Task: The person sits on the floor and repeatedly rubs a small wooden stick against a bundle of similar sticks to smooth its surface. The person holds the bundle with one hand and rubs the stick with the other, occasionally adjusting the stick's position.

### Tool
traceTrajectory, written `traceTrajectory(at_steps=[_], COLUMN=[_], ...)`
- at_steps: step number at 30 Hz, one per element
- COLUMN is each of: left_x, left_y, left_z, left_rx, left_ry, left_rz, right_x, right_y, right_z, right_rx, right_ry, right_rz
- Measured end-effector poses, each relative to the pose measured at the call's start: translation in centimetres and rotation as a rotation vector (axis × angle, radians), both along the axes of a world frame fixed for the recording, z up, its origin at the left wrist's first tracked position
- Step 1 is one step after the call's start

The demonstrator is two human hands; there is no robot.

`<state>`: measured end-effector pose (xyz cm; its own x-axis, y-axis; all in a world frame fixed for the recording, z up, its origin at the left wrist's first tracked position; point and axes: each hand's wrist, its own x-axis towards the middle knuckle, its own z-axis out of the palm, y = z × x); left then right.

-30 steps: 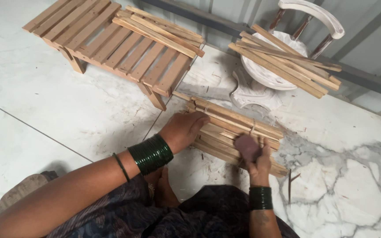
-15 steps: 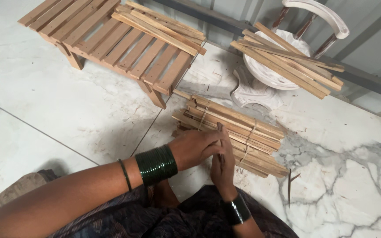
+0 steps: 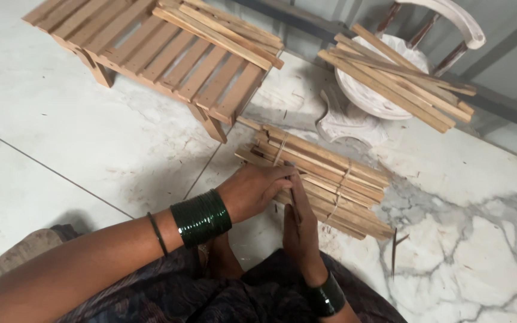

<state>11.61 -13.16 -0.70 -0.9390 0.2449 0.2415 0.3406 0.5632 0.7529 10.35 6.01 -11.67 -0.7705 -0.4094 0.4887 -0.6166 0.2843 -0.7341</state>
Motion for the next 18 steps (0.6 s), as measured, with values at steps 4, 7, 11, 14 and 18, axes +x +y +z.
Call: traceTrajectory(at_steps=[4,7,11,14,18], left_x=[0.2,0.3,0.5,0.6,0.5], left_y=[0.1,-0.1,-0.3,-0.4,-0.1], left_z=[0.6,0.7,0.4,0.3,0.9], left_rx=[-0.017,-0.131,-0.064,-0.061,-0.284], left_ry=[-0.071,-0.166,-0.090,-0.033,-0.077], left_rz=[-0.038,-0.036,-0.017,0.037,0.023], right_x=[-2.7,-5.6,-5.2,-2.7,-1.5], right_y=[0.1,0.7,1.1,0.5,-0.2], right_z=[-2.5,-3.8,-2.3,-0.4,0.2], right_rx=[0.006,0.170,0.155,0.091,-0.047], right_ry=[-0.268,-0.413,-0.304,-0.234,0.065], right_rz=[-0.133,-0.216,-0.176,-0.099,0.020])
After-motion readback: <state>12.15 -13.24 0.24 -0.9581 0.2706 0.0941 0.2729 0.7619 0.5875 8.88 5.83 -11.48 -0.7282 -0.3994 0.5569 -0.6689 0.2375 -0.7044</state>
